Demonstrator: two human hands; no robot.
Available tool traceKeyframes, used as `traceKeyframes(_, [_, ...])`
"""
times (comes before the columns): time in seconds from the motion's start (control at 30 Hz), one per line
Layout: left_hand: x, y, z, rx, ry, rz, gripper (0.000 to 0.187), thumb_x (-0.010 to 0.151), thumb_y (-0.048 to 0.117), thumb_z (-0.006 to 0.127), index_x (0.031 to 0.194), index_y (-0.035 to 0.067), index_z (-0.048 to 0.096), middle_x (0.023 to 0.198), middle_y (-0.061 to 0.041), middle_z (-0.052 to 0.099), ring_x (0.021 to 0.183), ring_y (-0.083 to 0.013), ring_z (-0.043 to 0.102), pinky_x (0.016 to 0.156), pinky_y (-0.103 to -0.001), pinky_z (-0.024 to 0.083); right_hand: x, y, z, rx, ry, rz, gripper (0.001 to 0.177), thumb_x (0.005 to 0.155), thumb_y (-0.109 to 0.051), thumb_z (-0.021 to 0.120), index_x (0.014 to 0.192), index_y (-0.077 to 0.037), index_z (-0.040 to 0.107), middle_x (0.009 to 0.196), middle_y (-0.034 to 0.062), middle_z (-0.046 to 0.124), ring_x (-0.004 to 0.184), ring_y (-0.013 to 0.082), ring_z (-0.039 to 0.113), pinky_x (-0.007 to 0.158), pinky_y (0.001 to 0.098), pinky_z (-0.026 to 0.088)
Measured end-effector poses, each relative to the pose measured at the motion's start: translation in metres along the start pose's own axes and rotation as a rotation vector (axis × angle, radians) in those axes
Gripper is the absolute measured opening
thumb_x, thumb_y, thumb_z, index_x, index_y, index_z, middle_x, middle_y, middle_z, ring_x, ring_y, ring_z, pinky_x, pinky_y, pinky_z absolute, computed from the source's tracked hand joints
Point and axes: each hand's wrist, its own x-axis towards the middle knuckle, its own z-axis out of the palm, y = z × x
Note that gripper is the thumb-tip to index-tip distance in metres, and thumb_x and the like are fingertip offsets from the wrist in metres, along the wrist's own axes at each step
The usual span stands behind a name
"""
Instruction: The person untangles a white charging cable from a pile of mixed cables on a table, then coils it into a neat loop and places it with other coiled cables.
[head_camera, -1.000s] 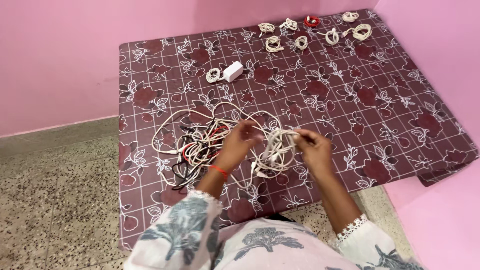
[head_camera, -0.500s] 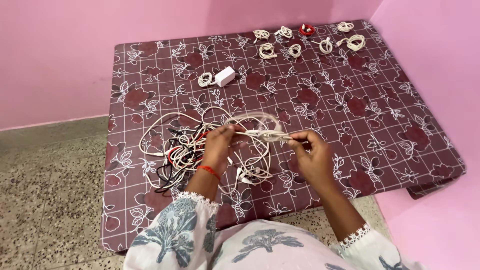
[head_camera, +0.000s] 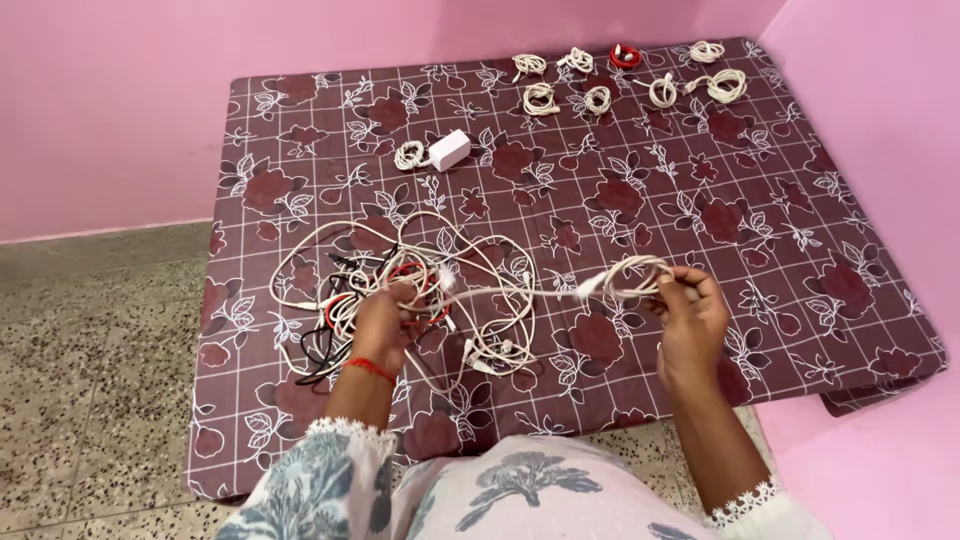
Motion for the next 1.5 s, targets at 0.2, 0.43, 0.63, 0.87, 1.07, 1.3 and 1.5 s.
traceKeyframes(0.2, [-0.061, 0.006, 0.071, 1.172, -0.043, 0.688, 0.061, 0.083, 0.039, 0.084, 0.129, 0.003, 0.067, 0.13, -0.025, 0.056, 0.112, -0.0362, 0.063, 0.087, -0.043, 0.055, -0.016, -0.018, 0.04, -0.107, -0.236, -0.029, 0.011, 0.092, -0.004, 0.068, 0.103, -0.002, 0.066, 0.095, 0.009, 0.07, 0.083, 0.0143, 0.068, 0.077, 0.0263, 0.061])
traceKeyframes(0.43, [-0.105, 0.032, 0.106, 0.906, -0.73, 0.337, 0.041, 0.083, 0.006, 0.061, 0.123, 0.003, 0.068, 0.102, -0.01, 0.078, 0.091, -0.0157, 0.073, 0.082, -0.033, 0.058, -0.029, -0.019, 0.071, -0.293, -0.435, -0.099, 0.009, 0.095, -0.003, 0.069, 0.103, -0.004, 0.068, 0.095, 0.0054, 0.07, 0.08, 0.0095, 0.066, 0.072, 0.0224, 0.056])
traceKeyframes(0.63, [-0.095, 0.027, 0.101, 0.696, -0.565, 0.274, 0.028, 0.097, 0.012, 0.059, 0.118, 0.0, 0.073, 0.091, -0.008, 0.077, 0.074, -0.0138, 0.068, 0.067, -0.032, 0.053, -0.022, -0.013, 0.079, -0.446, -0.478, -0.069, 0.008, 0.091, -0.008, 0.075, 0.097, -0.004, 0.071, 0.081, 0.0018, 0.071, 0.068, 0.0064, 0.061, 0.059, 0.0204, 0.049])
traceKeyframes(0.87, [-0.063, 0.027, 0.091, 1.175, -0.227, 1.034, 0.027, 0.093, 0.009, 0.063, 0.118, 0.009, 0.072, 0.088, -0.016, 0.074, 0.076, -0.0307, 0.071, 0.068, -0.043, 0.056, -0.02, -0.02, 0.1, -0.602, -0.572, -0.099, 0.01, 0.092, -0.016, 0.073, 0.097, -0.007, 0.073, 0.078, -0.0005, 0.072, 0.063, 0.005, 0.059, 0.056, 0.0208, 0.047])
traceKeyframes(1.07, [-0.041, 0.028, 0.072, 1.062, -0.341, 0.779, 0.021, 0.094, 0.015, 0.065, 0.11, 0.008, 0.076, 0.086, -0.011, 0.076, 0.069, -0.0212, 0.071, 0.066, -0.035, 0.056, -0.018, -0.023, 0.086, -0.327, -0.586, -0.093, 0.012, 0.095, -0.015, 0.074, 0.1, -0.004, 0.072, 0.083, -0.0001, 0.067, 0.068, 0.0044, 0.055, 0.061, 0.0197, 0.048])
traceKeyframes(1.3, [-0.05, 0.019, 0.074, 0.474, -0.623, 0.446, 0.025, 0.098, 0.014, 0.064, 0.118, 0.0, 0.072, 0.089, -0.005, 0.075, 0.074, -0.0099, 0.069, 0.067, -0.026, 0.057, -0.024, -0.015, 0.094, -0.49, -0.536, 0.063, 0.012, 0.09, -0.015, 0.073, 0.098, -0.007, 0.072, 0.079, -0.0023, 0.07, 0.062, 0.005, 0.055, 0.055, 0.0207, 0.046])
traceKeyframes(1.5, [-0.062, 0.027, 0.084, 1.041, -0.435, 0.883, 0.031, 0.094, 0.001, 0.064, 0.123, 0.007, 0.071, 0.093, -0.013, 0.078, 0.079, -0.0186, 0.075, 0.07, -0.033, 0.061, -0.027, -0.013, 0.1, -0.547, -0.597, -0.056, 0.01, 0.092, -0.012, 0.073, 0.1, -0.006, 0.073, 0.081, 0.0003, 0.068, 0.067, 0.0057, 0.055, 0.059, 0.0213, 0.045])
